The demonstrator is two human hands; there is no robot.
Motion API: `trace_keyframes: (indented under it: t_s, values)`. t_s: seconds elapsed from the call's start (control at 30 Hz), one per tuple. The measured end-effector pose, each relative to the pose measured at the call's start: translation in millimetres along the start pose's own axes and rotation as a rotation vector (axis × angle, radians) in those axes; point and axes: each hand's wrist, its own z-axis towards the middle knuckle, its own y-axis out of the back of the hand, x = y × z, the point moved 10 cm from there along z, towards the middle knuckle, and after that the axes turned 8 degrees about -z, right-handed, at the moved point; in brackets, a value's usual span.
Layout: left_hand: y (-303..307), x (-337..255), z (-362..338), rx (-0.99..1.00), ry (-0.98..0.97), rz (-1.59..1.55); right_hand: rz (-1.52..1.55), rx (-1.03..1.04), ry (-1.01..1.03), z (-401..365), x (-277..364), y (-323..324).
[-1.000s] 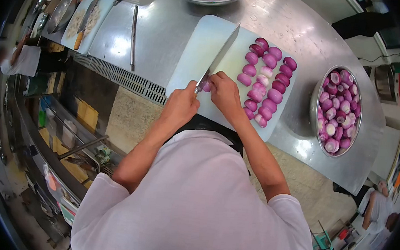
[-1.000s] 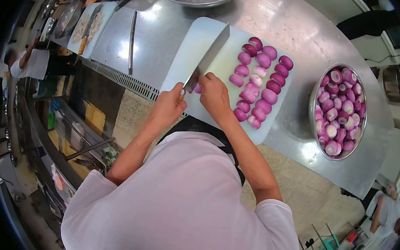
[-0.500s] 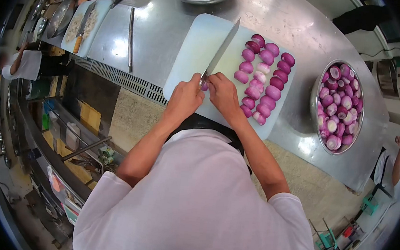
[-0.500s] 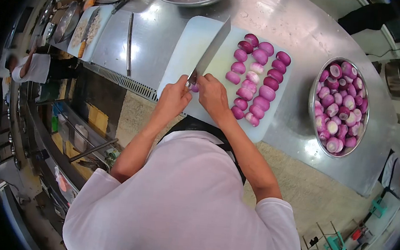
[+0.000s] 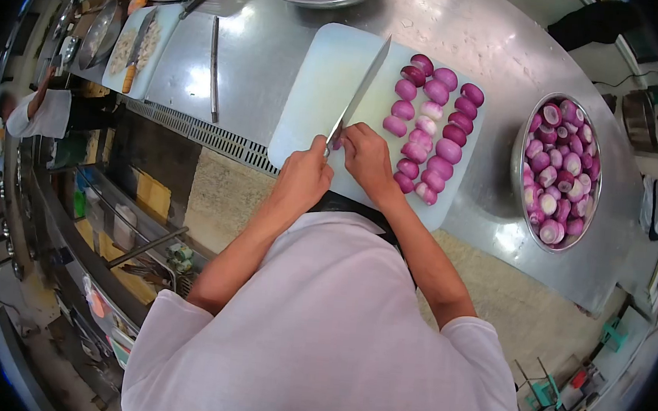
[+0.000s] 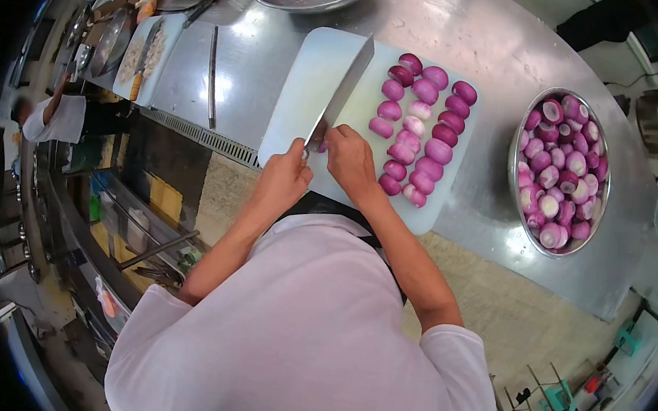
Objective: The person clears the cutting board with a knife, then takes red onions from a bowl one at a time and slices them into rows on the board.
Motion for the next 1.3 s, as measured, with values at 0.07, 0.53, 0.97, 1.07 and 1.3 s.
trace_keyframes:
  t_s: [0.07,0.53,0.97,1.07,1.3]
  values:
    - [-7,9,8,-0.016,-0.008,-0.011,0.006,-0.004,-0.013,-1,-2,1]
    - [32,51,23,-0.004,0.107,-0.089,-0.118,0.095,-0.013,-19,18,-8]
    - [31,58,20,-0.047,0.124,-0.177,-0.548,-0.439,-0.328,-48,-66,241]
    - [29,63,21,-0.029,0.126,-0.162,-0.921,-0.058,-0.649,-82,-120,316]
    - [30,52,20,0.015,0.17,-0.167,-0.567,0.119,-0.684,-121,-169,317]
